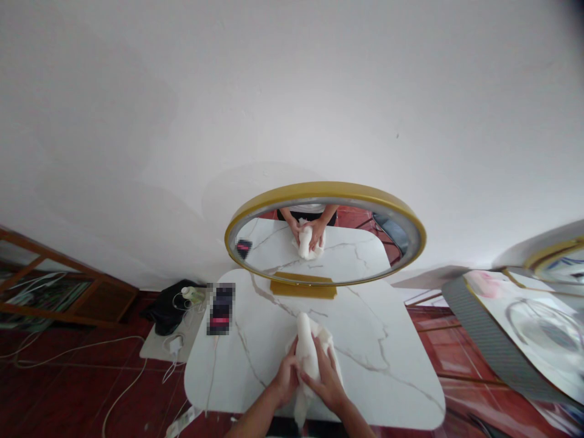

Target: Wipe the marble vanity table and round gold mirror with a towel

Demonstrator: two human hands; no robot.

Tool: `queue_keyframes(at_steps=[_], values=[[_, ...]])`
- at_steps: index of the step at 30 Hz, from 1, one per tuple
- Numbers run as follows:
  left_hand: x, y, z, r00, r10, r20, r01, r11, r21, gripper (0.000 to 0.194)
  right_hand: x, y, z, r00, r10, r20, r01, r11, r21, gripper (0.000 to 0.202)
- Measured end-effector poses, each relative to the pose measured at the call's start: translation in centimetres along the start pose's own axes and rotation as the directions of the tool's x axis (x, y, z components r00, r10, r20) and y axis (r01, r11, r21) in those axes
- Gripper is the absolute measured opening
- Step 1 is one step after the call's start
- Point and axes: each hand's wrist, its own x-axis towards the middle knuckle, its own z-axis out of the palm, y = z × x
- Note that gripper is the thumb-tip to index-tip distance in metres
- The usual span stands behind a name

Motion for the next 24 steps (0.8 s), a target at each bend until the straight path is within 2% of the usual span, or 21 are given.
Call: queue_keyframes(at_steps=[1,3,5,7,8,9,10,12,15,16,18,20,21,24], values=[[0.1,0.1,0.6,1.000,0.012,-0.007,-0.013,0.995,-0.102,0.082,0.1,-0.4,-0.4,0.999,-0.001,-0.038,0.003,0.998,0.063,0.081],[0.3,0.4,1.5,0.999,0.032,-0.008,-0.033,0.982,-0.186,0.075,0.4,-1.1,-1.4,0.992,-0.018,-0.122,0.042,0.979,0.198,0.079],[0.8,0.9,2.0,0.999,0.050,-0.004,-0.050,0.993,-0.109,0.067,0.8,-1.4,-2.1,0.977,0.004,-0.214,0.069,0.941,0.332,0.072],[1.7,1.9,2.2,0.998,0.068,0.013,-0.069,0.974,0.214,0.060,1.1,-1.1,-2.6,0.953,0.101,-0.284,0.039,0.893,0.448,0.064],[2.2,2.5,2.1,0.997,0.075,0.022,-0.077,0.909,0.410,0.056,1.3,-0.6,-2.8,0.938,0.166,-0.306,0.007,0.870,0.493,0.061],[2.7,3.3,2.0,0.996,0.080,0.031,-0.082,0.787,0.612,0.053,1.4,0.0,-3.0,0.918,0.232,-0.321,-0.030,0.849,0.528,0.058],[3.3,4.2,1.8,0.996,0.088,0.031,-0.084,0.694,0.715,0.049,1.6,0.7,-3.2,0.896,0.293,-0.334,-0.067,0.833,0.550,0.057],[4.3,6.1,1.1,0.990,0.143,0.011,-0.093,0.580,0.809,0.044,1.9,2.3,-4.0,0.845,0.386,-0.369,-0.135,0.822,0.553,0.058],[5.6,8.6,-0.2,0.964,0.258,-0.067,-0.058,0.446,0.893,0.060,2.8,4.2,-6.3,0.783,0.421,-0.458,-0.209,0.872,0.443,0.059],[6.0,9.1,-0.7,0.952,0.293,-0.093,-0.018,0.355,0.935,0.067,3.3,4.6,-7.2,0.779,0.398,-0.484,-0.227,0.899,0.374,0.060],[6.6,9.9,-1.6,0.931,0.346,-0.116,0.097,0.070,0.993,0.075,4.4,4.8,-9.1,0.800,0.350,-0.488,-0.281,0.936,0.210,0.060],[7.0,10.1,-2.2,0.926,0.363,-0.105,0.185,-0.191,0.964,0.078,5.7,4.6,-10.8,0.844,0.335,-0.420,-0.363,0.932,0.014,0.059],[7.1,10.1,-2.4,0.928,0.359,-0.099,0.201,-0.259,0.945,0.078,6.5,4.4,-11.4,0.864,0.340,-0.371,-0.400,0.911,-0.097,0.060],[7.3,9.9,-2.7,0.934,0.345,-0.090,0.197,-0.288,0.937,0.082,9.0,3.7,-12.2,0.895,0.358,-0.265,-0.435,0.831,-0.346,0.062]])
